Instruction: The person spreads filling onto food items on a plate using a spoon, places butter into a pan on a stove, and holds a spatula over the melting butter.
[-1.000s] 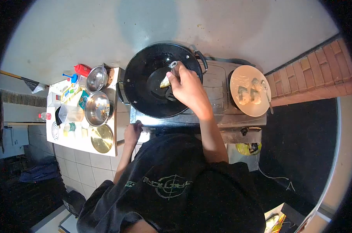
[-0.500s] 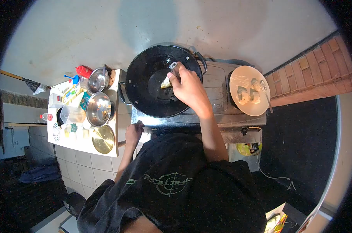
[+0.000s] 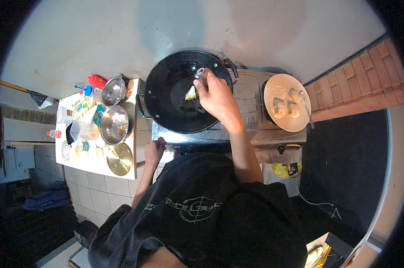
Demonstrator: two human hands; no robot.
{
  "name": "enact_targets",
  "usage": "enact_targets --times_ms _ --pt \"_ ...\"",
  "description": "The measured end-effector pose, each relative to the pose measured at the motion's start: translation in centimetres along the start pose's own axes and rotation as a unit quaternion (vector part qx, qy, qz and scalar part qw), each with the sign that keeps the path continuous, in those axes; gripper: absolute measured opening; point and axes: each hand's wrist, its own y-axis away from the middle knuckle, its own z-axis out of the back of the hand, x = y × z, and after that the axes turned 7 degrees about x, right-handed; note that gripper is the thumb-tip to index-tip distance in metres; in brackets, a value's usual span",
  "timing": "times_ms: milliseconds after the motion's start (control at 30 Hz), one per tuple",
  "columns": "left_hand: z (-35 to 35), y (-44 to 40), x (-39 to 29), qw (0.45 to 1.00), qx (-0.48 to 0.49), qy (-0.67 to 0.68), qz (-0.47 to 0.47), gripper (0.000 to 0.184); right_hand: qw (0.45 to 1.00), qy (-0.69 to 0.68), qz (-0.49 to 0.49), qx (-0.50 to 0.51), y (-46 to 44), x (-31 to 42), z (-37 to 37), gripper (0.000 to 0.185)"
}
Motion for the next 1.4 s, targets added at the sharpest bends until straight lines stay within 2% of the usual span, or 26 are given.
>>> enact_targets --times_ms 133,333,400,733,800,900,1067,1133,1233,1400 --pt "0.0 0.0 -0.1 1.000 -0.001 0.010 0.001 0.031 1.000 0.029 0.003 0.001 0.2 0.0 -0.5 0.022" --pt "-0.3 -0.2 0.5 1.000 0.010 -0.006 -0.003 0.029 0.999 -0.004 -0.036 0.011 0.2 0.8 0.0 0.024" --pt "-0.4 -0.2 0.3 1.000 -0.001 0.009 -0.003 0.028 1.000 0.025 -0.009 0.003 0.3 0.7 -0.1 0.024" --pt "0.3 0.1 -0.3 1.000 0.010 0.006 -0.001 0.026 1.000 -0.010 -0.020 0.009 0.4 1.1 0.4 0.024" --pt "-0.1 -0.2 0.2 1.000 0.005 0.023 -0.004 0.027 0.999 0.036 0.002 0.018 0.3 0.3 0.0 0.025" --pt "-0.2 -0.1 0.2 0.999 -0.006 0.030 -0.009 0.028 0.999 0.031 0.007 0.025 0.4 -0.2 0.0 0.026" --pt "-0.3 -0.2 0.3 1.000 0.006 0.003 0.006 0.029 0.999 -0.020 -0.029 0.018 0.4 0.7 0.7 0.026" --pt "-0.1 -0.1 0.0 1.000 0.008 0.001 0.010 0.029 1.000 0.000 0.011 0.005 0.4 0.3 0.4 0.026" --pt "0.0 -0.1 0.0 1.000 -0.006 0.020 0.002 0.030 0.999 0.027 0.009 0.019 0.4 -0.2 -0.1 0.025" --pt "0.2 0.0 -0.2 1.000 0.009 0.016 0.019 0.032 0.999 -0.004 -0.017 0.032 0.7 0.7 0.5 0.023"
